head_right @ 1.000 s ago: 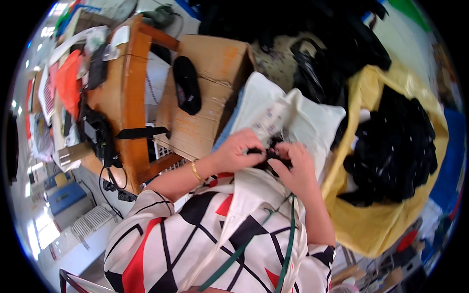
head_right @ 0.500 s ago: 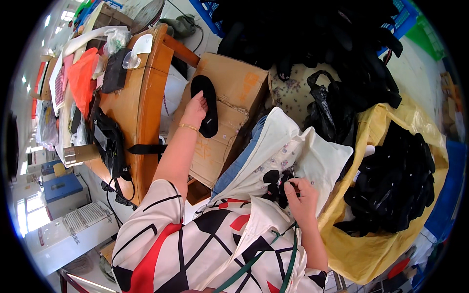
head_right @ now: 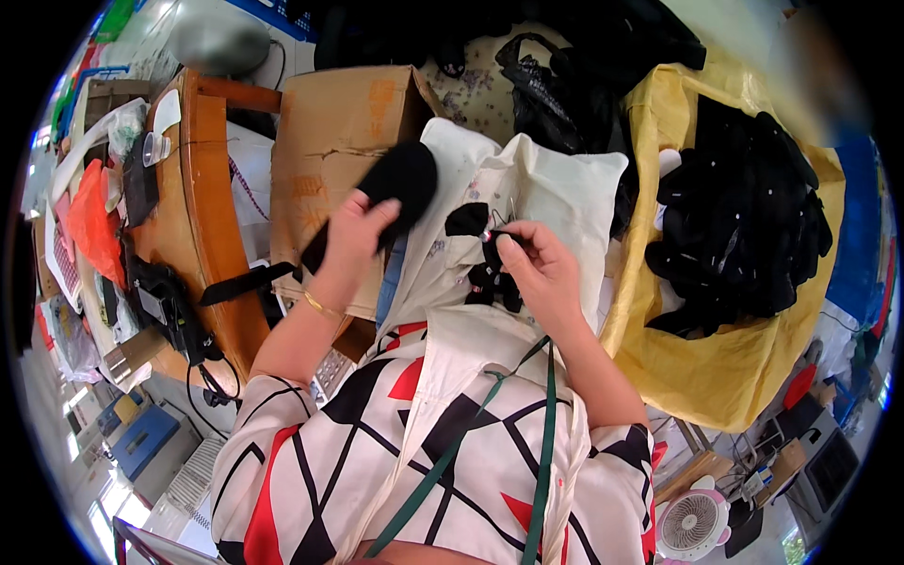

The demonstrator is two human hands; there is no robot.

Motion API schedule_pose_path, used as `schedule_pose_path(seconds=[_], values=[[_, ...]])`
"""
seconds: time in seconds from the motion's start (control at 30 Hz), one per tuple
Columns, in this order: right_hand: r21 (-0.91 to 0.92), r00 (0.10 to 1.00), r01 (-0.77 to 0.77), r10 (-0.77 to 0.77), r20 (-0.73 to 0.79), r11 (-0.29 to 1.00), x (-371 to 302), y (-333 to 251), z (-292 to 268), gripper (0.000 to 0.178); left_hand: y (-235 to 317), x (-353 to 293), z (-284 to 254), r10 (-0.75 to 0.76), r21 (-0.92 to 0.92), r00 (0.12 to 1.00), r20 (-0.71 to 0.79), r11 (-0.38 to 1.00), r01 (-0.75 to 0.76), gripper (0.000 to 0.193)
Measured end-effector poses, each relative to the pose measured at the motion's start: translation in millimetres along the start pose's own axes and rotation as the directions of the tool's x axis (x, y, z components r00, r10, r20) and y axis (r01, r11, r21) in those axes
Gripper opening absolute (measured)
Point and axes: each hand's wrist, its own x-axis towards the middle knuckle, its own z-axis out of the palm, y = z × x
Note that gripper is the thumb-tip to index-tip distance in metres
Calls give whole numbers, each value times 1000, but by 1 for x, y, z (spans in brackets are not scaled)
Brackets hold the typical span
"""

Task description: The person hand-sews a black slip-on shoe using a needle and thread. They repeatedly insert the needle into the shoe's upper and pull the thread through to secure the material. The person works on one shoe at a time, occasionally adjusting the shoe's position on a white cloth.

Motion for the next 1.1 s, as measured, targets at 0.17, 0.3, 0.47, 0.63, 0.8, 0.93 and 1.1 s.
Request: schedule_pose_path(seconds=[0.17,0.3,0.47,0.63,0.8,0.93,1.1], values=[[52,1000,-6,5,22,999,-1,9,26,17,-38,-64,30,-90,52,994,59,995,87,10],[-1,1000,-11,11,-19,1000,2,25,41,14,-29,-82,47,-154,-244,976,154,951,189,12],[-509,921,383,-281,269,771,-5,24,39,12,-25,-79,60,-173,-350,976,131,913,208,20],[-270,989,132,-110,96,954,-18,17,21,12,-14,-78,63,-297,-428,951,80,852,302,22],[-72,983,-132,140,119,989,-15,12,21,13,-26,-74,56,-321,-404,945,62,858,317,21],[-238,965,-171,211,155,956,-8,2,28,13,-27,-73,57,-327,-418,945,30,854,308,20],[-377,979,-12,87,182,926,-4,9,28,13,-25,-74,55,-351,-421,936,36,844,333,19]])
